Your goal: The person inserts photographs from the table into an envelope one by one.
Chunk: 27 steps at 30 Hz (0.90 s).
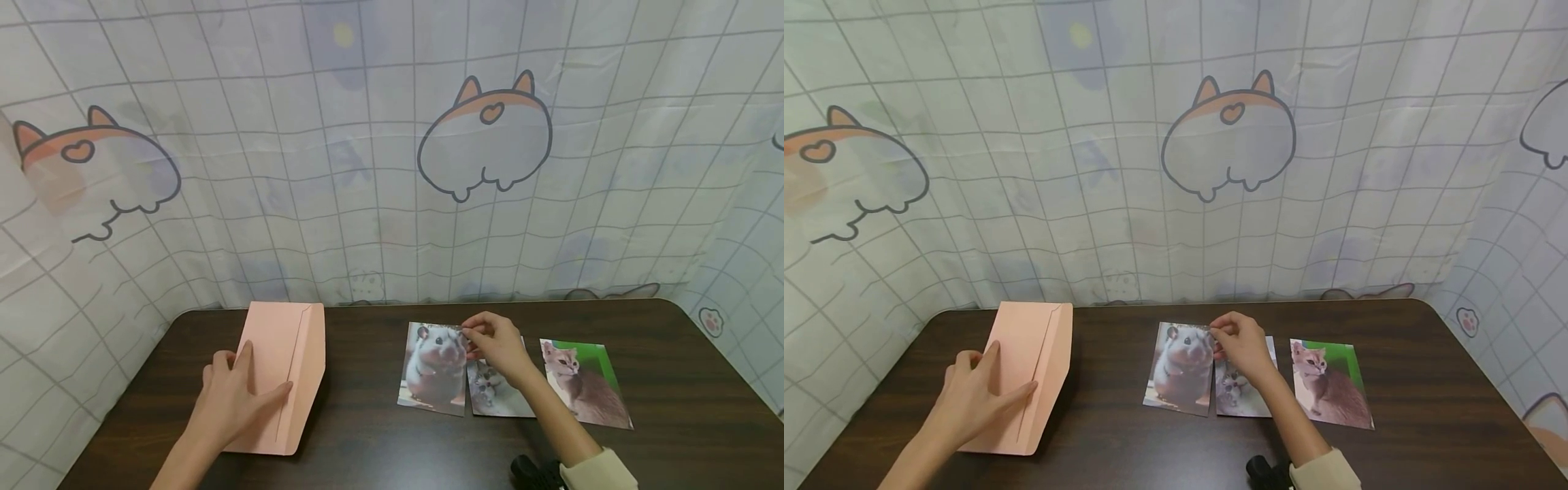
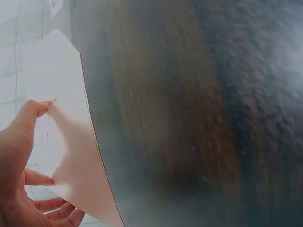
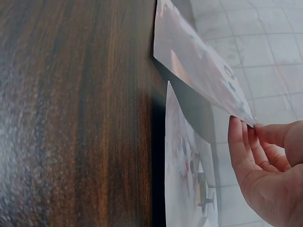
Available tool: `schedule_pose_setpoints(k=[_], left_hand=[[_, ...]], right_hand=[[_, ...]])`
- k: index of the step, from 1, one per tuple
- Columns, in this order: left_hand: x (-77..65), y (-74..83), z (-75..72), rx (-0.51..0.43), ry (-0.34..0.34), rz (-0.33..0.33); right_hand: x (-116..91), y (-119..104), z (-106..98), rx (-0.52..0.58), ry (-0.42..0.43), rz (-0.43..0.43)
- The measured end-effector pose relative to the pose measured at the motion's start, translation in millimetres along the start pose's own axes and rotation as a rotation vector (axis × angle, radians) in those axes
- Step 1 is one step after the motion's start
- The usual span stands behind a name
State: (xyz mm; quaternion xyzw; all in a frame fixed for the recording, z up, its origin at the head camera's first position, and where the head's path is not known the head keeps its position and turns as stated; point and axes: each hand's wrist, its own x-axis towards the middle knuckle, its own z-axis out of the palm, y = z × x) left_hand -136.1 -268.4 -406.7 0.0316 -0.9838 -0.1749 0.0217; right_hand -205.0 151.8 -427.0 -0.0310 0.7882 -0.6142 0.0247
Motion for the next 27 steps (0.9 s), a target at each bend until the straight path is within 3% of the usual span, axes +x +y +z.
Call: schedule_pose_setpoints(k=[16,27], left_hand=[[0.8,10.7,0.8,-0.012,0.023,0.022],[1.2,18.5,4.9,-0.022,0.099,0.058]], right_hand=[[-3.2,-8.0,-3.5,0.041,0.005,-0.011],[-6.4,-15.3,-2.1,0.088,-0.001,-0.023]])
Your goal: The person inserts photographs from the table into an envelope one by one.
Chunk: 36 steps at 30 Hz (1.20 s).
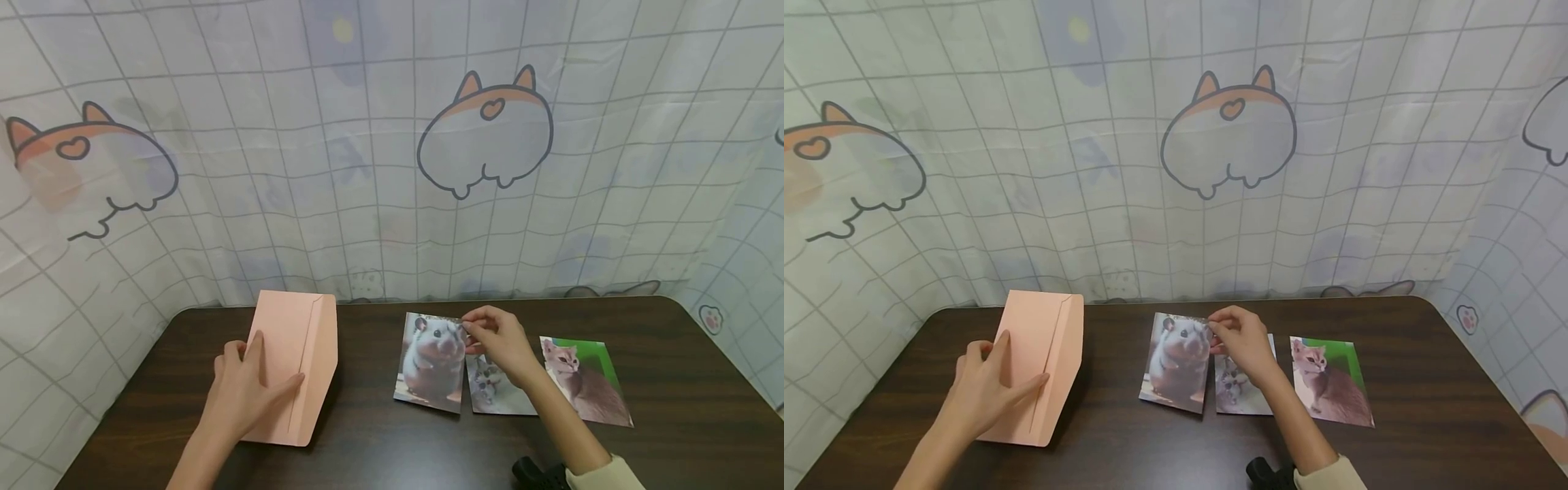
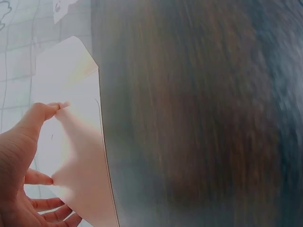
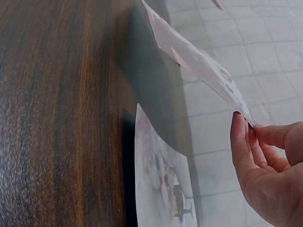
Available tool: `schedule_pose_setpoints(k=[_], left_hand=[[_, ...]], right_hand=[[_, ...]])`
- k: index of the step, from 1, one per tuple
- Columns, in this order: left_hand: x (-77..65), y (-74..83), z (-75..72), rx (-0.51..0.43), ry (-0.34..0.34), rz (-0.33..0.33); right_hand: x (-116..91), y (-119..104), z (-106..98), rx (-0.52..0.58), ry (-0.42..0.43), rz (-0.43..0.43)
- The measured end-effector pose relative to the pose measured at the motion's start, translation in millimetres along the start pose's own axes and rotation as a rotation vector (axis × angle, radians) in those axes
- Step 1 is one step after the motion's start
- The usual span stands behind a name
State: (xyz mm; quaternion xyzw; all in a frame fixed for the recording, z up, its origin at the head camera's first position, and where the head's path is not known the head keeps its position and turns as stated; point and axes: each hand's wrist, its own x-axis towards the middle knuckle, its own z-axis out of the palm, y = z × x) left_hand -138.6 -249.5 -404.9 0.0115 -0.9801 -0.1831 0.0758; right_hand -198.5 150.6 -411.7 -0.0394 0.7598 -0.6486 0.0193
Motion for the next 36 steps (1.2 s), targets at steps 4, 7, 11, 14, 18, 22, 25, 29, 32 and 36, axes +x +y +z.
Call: schedule_pose_setpoints(k=[4,7,11,14,18,22,25,29,32,36], left_hand=[[1.3,2.6,2.1,0.004,-0.006,-0.005],[2.2,4.4,3.5,0.013,-0.014,-0.013],[3.7,7.3,6.1,0.011,0.001,-0.007],[5.1,10.7,7.4,0.000,0.011,-0.009],[7.4,16.5,8.3,-0.016,0.002,-0.019],[8.7,21.7,10.9,-0.020,0.008,-0.012],[8.7,25.0,13.2,-0.017,0.022,-0.007],[8.7,29.3,14.8,-0.014,0.019,-0.015],[9.1,32.9,15.8,-0.020,0.013,-0.027],[9.4,38.8,18.2,-0.027,0.017,-0.027]], right_hand=[[-1.5,-1.6,1.3,0.018,-0.006,-0.008],[-2.8,-3.2,1.6,0.022,-0.009,-0.012],[-4.0,-6.4,0.7,0.021,-0.014,-0.017],[-4.4,-9.0,0.5,0.026,-0.020,-0.022],[-5.3,-12.0,1.4,0.046,-0.027,-0.023],[-7.3,-14.2,2.3,0.053,-0.035,-0.020],[-8.8,-15.7,2.5,0.046,-0.039,-0.020],[-9.7,-17.6,3.0,0.042,-0.042,-0.023],[-9.7,-18.6,3.2,0.041,-0.046,-0.026],[-10.4,-19.8,2.8,0.038,-0.046,-0.028]])
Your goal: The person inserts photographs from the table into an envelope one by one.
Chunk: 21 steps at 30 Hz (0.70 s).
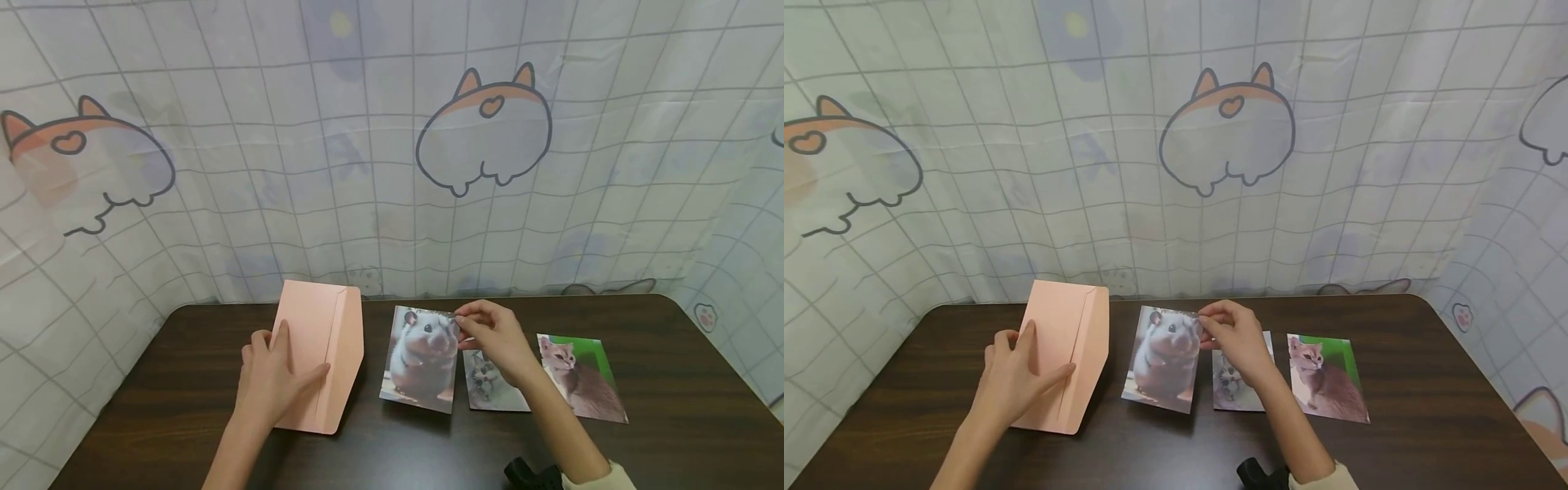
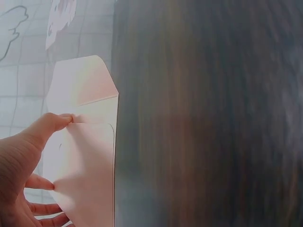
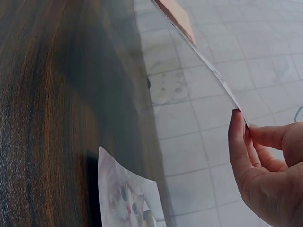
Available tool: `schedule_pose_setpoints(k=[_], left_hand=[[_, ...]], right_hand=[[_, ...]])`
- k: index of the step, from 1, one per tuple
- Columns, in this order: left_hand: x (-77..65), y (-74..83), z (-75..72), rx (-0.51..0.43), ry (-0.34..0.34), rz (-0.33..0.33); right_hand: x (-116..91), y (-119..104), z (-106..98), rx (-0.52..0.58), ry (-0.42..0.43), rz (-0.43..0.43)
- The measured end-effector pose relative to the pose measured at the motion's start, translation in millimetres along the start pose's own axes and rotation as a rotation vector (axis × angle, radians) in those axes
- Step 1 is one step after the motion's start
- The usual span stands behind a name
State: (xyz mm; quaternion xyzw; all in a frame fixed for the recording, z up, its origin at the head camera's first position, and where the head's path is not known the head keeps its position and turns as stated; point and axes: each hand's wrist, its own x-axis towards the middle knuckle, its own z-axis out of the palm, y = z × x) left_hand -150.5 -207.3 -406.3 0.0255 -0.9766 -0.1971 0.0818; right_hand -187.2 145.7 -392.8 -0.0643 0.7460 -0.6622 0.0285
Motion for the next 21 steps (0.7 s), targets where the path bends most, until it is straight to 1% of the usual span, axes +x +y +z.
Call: schedule_pose_setpoints(k=[11,18,21], left_hand=[[-0.1,15.8,6.8,0.001,0.052,0.047],[0.6,22.5,9.0,-0.004,0.045,0.039],[0.8,25.5,11.0,-0.005,0.052,0.044]], right_hand=[[-2.9,-3.1,1.2,0.019,-0.009,0.007],[-4.0,-5.2,1.5,0.015,-0.007,0.001],[-4.8,-5.9,1.7,0.016,-0.009,0.004]])
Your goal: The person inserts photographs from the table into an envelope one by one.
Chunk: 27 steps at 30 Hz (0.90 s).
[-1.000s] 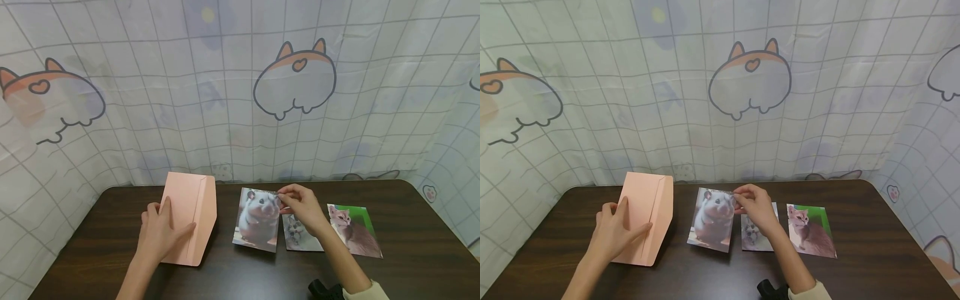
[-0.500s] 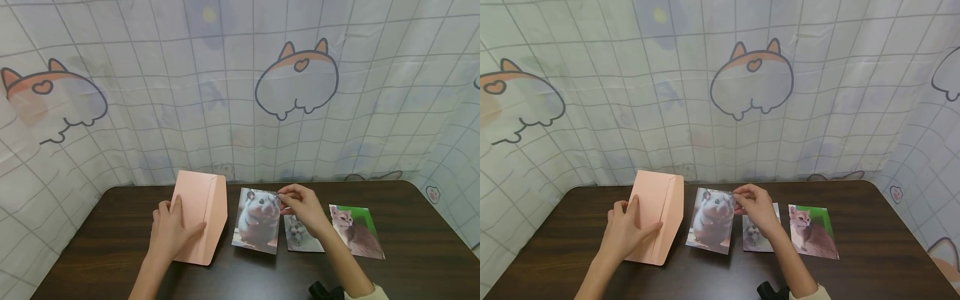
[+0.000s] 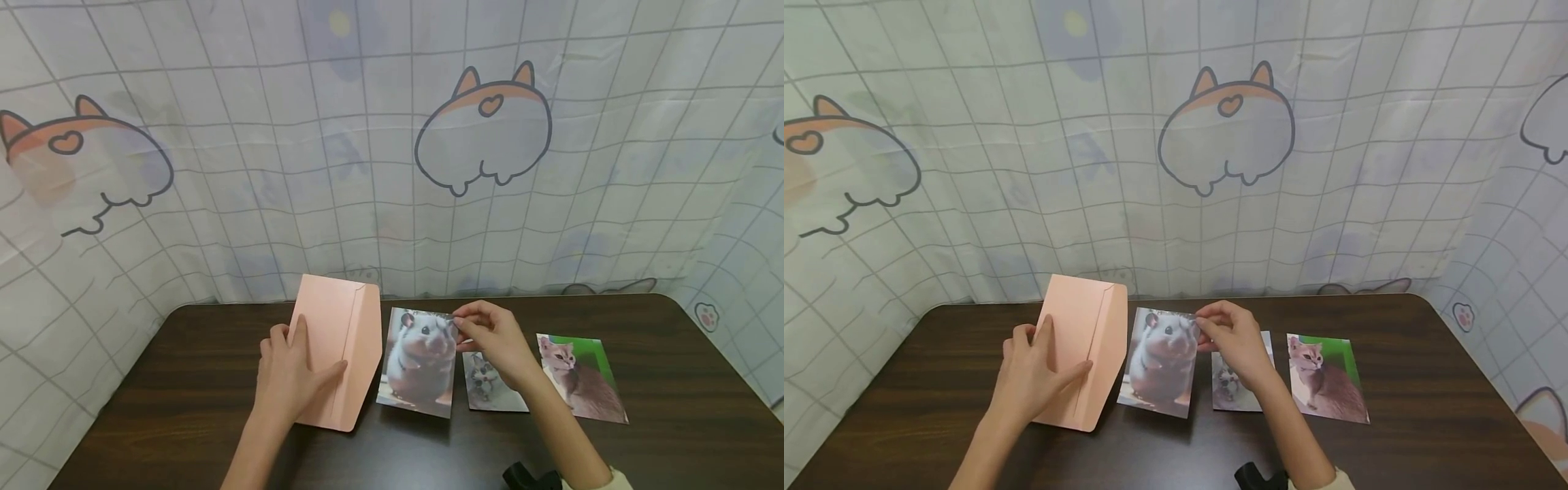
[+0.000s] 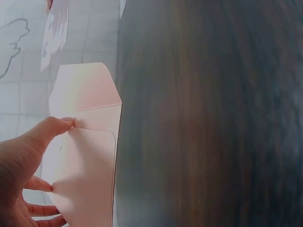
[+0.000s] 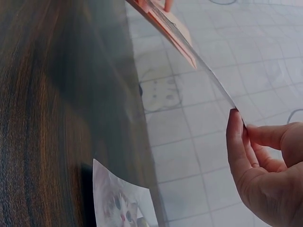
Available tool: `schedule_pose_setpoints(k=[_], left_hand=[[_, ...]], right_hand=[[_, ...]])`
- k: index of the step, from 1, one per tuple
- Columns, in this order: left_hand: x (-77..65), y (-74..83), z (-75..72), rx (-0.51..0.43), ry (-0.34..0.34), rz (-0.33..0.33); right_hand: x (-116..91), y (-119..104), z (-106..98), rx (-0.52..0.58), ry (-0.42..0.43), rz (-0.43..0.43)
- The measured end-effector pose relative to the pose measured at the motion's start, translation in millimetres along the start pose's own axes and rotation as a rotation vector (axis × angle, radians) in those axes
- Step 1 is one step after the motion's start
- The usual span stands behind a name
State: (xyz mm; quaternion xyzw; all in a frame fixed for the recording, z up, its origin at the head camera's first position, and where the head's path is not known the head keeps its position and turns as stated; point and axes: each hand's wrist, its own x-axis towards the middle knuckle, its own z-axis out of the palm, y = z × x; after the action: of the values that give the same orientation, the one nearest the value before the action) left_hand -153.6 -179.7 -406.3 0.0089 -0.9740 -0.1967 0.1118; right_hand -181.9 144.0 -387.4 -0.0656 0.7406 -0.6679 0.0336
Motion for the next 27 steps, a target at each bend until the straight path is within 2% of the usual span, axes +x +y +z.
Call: schedule_pose_setpoints(k=[16,27], left_hand=[[-1.5,13.0,8.2,-0.010,0.034,0.034],[-0.5,22.5,12.0,-0.016,0.037,0.029]], right_hand=[[-3.3,-5.8,4.3,0.002,-0.011,-0.018],[-4.2,-7.4,5.6,0.004,-0.003,-0.043]])
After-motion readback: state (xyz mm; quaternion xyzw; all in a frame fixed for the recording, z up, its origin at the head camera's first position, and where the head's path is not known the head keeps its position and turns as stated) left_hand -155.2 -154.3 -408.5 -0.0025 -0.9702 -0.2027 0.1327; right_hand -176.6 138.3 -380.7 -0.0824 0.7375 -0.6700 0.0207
